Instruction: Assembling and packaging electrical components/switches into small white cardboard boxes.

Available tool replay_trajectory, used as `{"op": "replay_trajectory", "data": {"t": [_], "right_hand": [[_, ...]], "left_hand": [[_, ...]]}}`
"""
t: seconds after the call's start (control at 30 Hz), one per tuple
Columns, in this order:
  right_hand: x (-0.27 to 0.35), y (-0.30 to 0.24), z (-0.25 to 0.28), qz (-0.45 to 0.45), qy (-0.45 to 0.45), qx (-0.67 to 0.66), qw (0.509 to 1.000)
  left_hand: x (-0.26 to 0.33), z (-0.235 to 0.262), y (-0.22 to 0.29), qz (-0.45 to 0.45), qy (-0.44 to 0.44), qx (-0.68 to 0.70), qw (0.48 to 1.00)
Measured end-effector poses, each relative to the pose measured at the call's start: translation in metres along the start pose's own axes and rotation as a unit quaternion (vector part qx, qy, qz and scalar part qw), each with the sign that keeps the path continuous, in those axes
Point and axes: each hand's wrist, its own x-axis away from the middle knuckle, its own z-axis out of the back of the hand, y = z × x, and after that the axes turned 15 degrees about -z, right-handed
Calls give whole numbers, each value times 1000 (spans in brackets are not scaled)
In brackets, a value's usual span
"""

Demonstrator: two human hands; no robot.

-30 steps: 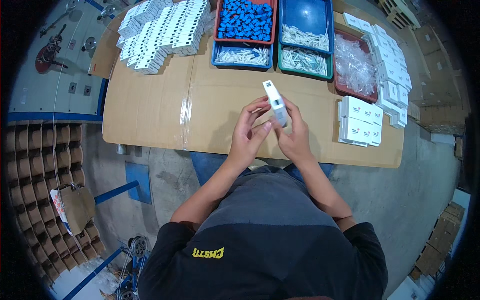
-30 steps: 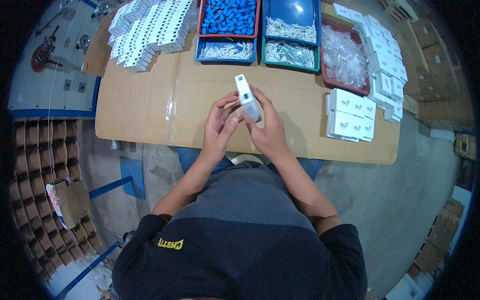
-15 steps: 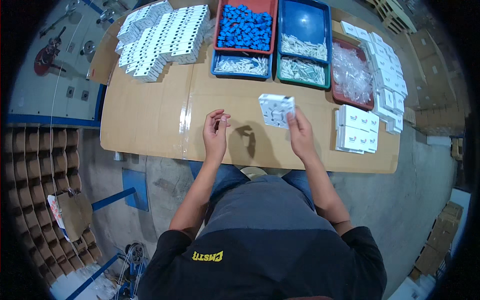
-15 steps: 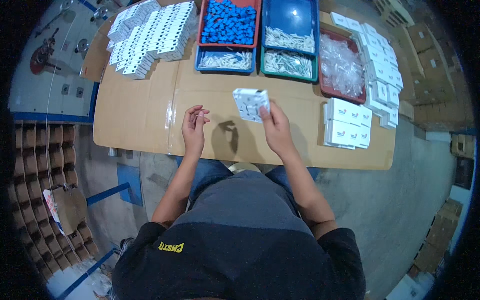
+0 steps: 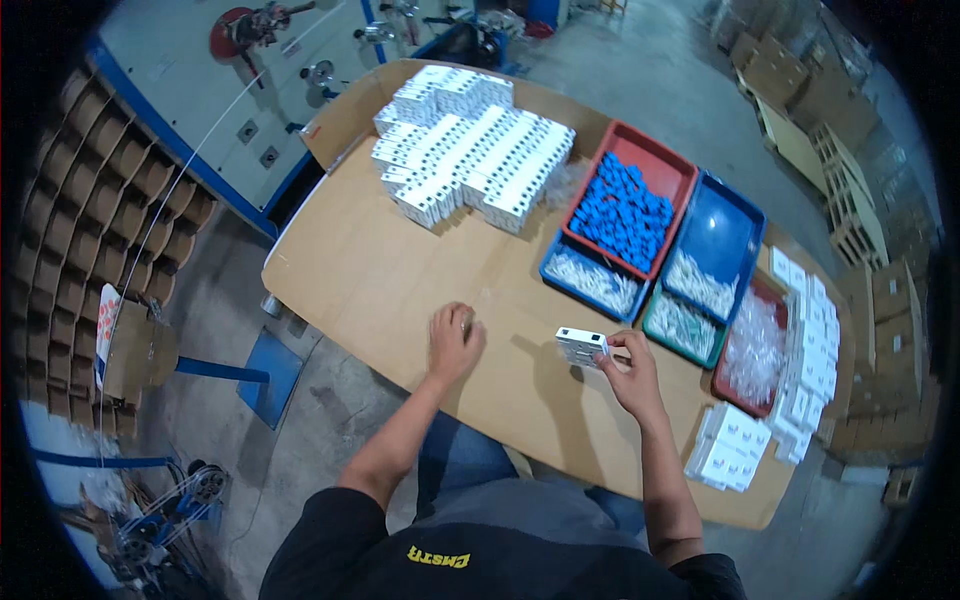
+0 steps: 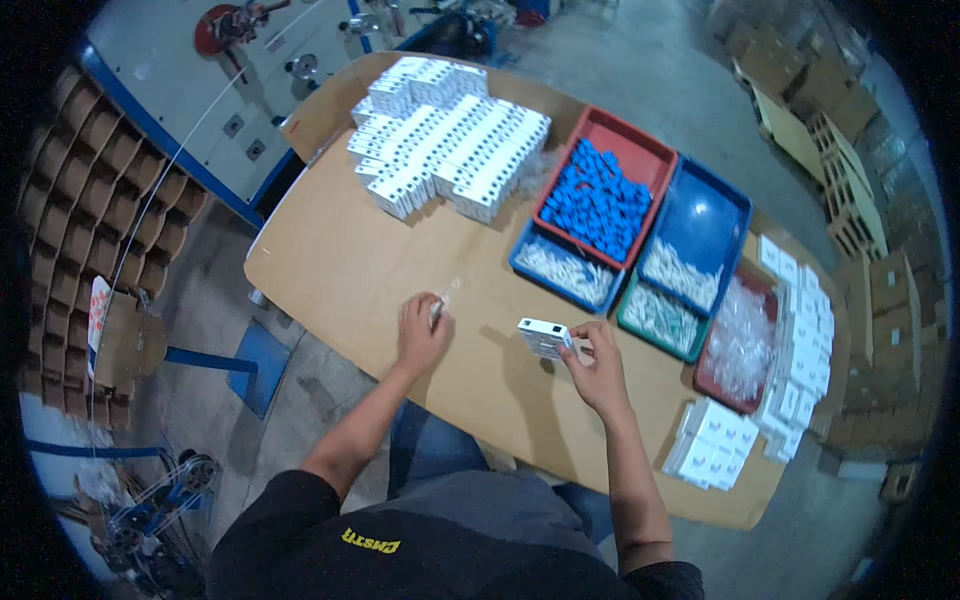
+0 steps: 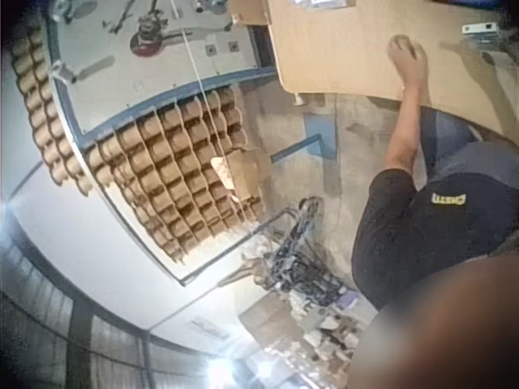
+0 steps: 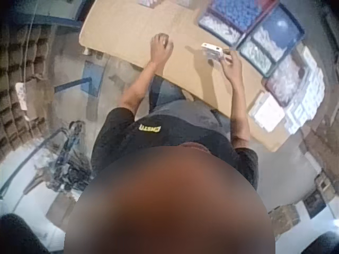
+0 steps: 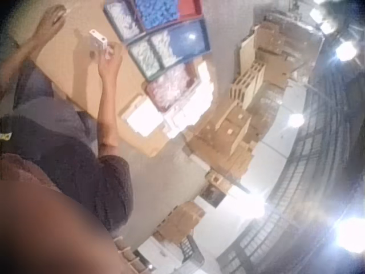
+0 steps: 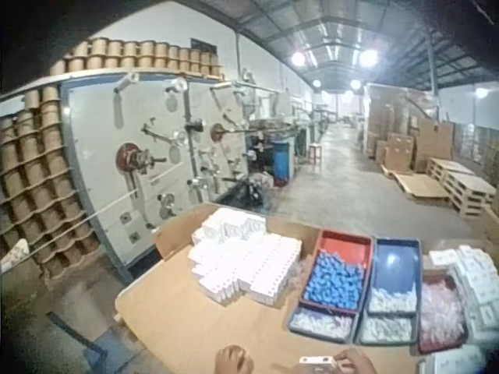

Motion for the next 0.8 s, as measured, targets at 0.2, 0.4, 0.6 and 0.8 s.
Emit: {"op": "replay_trajectory", "data": {"t": [0.2,0.4,0.6,0.8], "right_hand": [[-115,-43,-25,69,12,12,997],[-294,-72,-81,114,25,-65,991],[-453,-116,-138,129,121,-50,983],[-519,-148,-180,146,160,30,976]], "left_hand": [[-2,-2,7,28,-1,-2,1000],[-5,8,8,33,-35,-22,999],[-13,14,8,33,-57,-19,998],[-12,7,4,36,-62,-26,997]]}}
